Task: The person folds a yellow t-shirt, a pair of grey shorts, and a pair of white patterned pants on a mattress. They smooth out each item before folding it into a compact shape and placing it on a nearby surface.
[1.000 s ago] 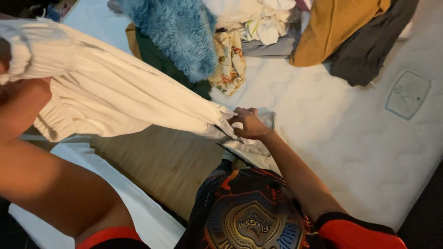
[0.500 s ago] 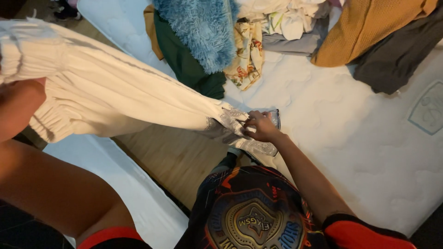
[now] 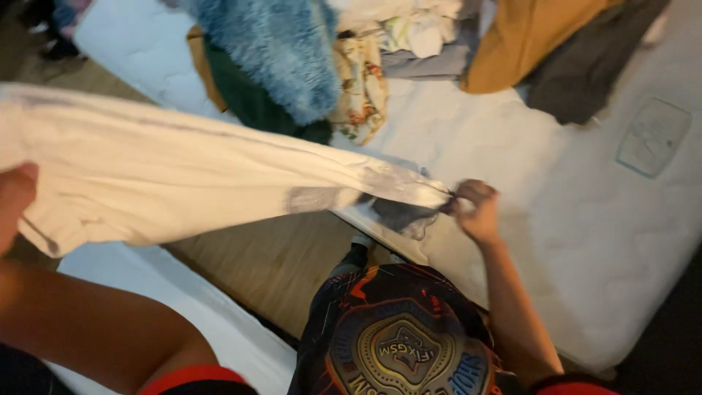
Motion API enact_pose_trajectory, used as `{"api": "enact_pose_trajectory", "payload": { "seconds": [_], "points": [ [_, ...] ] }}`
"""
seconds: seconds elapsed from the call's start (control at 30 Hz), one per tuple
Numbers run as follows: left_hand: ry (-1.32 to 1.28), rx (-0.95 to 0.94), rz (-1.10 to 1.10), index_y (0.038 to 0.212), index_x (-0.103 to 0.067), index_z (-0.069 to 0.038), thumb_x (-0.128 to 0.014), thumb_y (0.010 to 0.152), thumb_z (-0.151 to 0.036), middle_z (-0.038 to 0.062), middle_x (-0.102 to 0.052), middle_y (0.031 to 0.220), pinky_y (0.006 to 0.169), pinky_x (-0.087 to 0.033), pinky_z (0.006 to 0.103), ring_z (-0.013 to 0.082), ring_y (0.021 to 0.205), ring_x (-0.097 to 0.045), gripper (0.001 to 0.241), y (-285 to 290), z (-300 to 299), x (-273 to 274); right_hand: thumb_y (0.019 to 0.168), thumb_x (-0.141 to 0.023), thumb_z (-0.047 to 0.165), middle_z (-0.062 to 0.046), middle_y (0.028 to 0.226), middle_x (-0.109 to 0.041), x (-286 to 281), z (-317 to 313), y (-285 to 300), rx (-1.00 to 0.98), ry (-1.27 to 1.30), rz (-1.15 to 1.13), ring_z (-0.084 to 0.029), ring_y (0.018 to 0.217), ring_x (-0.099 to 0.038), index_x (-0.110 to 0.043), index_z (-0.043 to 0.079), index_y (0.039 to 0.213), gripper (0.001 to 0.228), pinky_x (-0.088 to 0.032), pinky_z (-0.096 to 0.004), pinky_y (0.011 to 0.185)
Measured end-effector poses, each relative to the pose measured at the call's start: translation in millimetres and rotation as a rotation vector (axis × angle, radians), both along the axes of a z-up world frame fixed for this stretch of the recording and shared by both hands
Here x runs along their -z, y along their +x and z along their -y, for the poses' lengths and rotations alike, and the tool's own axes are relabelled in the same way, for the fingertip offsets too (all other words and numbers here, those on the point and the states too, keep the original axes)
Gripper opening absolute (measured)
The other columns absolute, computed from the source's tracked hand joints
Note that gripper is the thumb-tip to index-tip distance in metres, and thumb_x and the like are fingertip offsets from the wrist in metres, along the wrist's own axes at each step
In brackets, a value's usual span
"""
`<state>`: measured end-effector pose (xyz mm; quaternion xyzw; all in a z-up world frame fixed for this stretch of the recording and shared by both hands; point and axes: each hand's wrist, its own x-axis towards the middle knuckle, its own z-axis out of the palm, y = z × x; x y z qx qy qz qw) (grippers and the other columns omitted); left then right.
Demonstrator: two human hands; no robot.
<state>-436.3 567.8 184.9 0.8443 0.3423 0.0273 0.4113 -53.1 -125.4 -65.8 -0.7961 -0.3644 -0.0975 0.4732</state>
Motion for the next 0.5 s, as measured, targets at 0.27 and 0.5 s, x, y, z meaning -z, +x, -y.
{"api": "enact_pose_trajectory", "payload": {
  "seconds": [0.27, 0.5],
  "points": [
    [0.185, 0.234, 0.258, 0.118, -0.062, 0.019, -0.061, 0.104, 0.013, 0.020, -0.063, 0.089, 0.054, -0.037, 0.0246, 0.0194, 0.062, -0.050, 0.015, 99.5, 208.2, -66.0, 0.081, -0.060, 0.003, -0.018, 0.097, -0.073, 40.1, 100.1, -55.8, 0.208, -0.066, -0.393, -0.031, 0.082, -0.065, -0.072, -0.006, 0.095, 0.021, -0.053, -0.038, 0.079],
    [0.118, 0.239, 0.152, 0.125, -0.060, 0.020, -0.056, 0.109, 0.010, 0.028, -0.065, 0.099, 0.060, -0.048, 0.0325, 0.0295, 0.072, -0.060, 0.020, 115.6, 195.7, -61.7, 0.101, -0.055, 0.040, -0.013, 0.093, -0.073, 118.7, 30.1, -100.1, 0.220, -0.459, -0.833, -0.033, 0.074, -0.067, -0.060, 0.017, 0.120, 0.031, -0.052, -0.048, 0.066]
  ]
}}
